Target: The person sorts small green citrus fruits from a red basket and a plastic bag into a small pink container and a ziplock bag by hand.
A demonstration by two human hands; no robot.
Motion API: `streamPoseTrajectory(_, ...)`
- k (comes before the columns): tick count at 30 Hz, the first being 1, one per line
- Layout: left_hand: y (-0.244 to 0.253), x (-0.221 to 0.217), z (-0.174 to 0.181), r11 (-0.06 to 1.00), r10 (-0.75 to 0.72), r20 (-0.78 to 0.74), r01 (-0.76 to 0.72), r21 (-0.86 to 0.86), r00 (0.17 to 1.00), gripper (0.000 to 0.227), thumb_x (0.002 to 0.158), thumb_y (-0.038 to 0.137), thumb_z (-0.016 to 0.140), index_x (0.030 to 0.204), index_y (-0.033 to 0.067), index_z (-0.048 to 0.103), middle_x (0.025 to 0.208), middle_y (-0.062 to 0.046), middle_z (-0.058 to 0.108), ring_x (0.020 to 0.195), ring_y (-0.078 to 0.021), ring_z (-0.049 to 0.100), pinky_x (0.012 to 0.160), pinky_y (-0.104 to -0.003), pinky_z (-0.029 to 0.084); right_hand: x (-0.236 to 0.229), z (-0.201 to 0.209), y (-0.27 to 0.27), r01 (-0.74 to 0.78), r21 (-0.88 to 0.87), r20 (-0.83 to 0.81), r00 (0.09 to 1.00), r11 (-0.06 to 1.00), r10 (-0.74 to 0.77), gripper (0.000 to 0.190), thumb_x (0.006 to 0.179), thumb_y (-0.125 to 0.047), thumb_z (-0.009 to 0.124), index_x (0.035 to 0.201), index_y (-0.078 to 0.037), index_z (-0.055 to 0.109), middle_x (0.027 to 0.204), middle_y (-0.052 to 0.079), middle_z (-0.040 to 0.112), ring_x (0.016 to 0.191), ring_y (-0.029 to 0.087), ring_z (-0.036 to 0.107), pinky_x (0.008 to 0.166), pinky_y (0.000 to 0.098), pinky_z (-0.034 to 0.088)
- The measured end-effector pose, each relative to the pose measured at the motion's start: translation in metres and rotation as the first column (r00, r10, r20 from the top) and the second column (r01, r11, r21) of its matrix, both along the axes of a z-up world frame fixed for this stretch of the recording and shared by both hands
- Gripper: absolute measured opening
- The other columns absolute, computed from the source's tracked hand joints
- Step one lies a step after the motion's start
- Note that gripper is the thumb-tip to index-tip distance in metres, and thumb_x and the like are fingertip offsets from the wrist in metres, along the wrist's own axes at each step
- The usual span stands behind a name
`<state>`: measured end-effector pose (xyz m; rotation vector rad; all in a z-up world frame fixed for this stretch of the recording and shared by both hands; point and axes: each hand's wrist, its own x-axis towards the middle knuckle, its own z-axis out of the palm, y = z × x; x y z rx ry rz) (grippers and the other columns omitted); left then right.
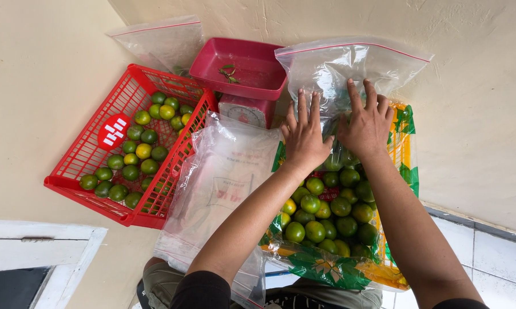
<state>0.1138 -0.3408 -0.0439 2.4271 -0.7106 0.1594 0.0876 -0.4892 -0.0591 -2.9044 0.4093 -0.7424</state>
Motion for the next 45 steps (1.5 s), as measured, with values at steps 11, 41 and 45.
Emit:
streamPoseTrajectory(11, 0.011, 0.000, 0.000, 0.992, -0.038, -0.030, 0.041, 0.118, 0.999, 0.097, 0.083, 0.033, 0.081, 0.161, 0.0097, 0.028, 0.169, -0.025, 0.009, 0.149, -0.0520, 0.020, 0.107, -0.065, 0.029, 0.004, -0.005, -0.006, 0.048, -0.209, 0.435, 0.899, 0.977, 0.049, 0.041, 0.079, -0.019, 0.071, 0.119, -0.022, 0.074, 0.128, -0.001, 0.066, 0.100, 0.020, 0.048, 0.080, 0.0360, 0.031)
streamPoseTrajectory(41, 0.091, -0.028, 0.030, 0.997, -0.078, -0.153, 0.074, -0.030, 0.985, 0.057, 0.093, 0.037, 0.067, 0.142, 0.0110, 0.055, 0.163, -0.024, 0.024, 0.147, -0.0477, 0.024, 0.107, -0.066, 0.029, 0.002, 0.013, 0.047, -0.437, -0.229, 0.428, 0.758, 0.870, 0.493, 0.019, 0.081, -0.003, 0.070, 0.092, -0.017, 0.075, 0.092, -0.002, 0.071, 0.082, 0.022, 0.066, 0.081, 0.0336, 0.043)
streamPoseTrajectory(45, 0.099, -0.032, 0.035, 0.997, -0.069, -0.161, 0.064, -0.033, 0.985, 0.052, 0.093, 0.036, 0.066, 0.138, 0.0120, 0.058, 0.162, -0.024, 0.027, 0.147, -0.0466, 0.026, 0.107, -0.064, 0.030, 0.000, 0.017, 0.055, -0.475, -0.230, 0.409, 0.745, 0.850, 0.527, 0.017, 0.081, -0.003, 0.069, 0.091, -0.017, 0.074, 0.091, -0.001, 0.071, 0.082, 0.023, 0.067, 0.081, 0.0339, 0.044)
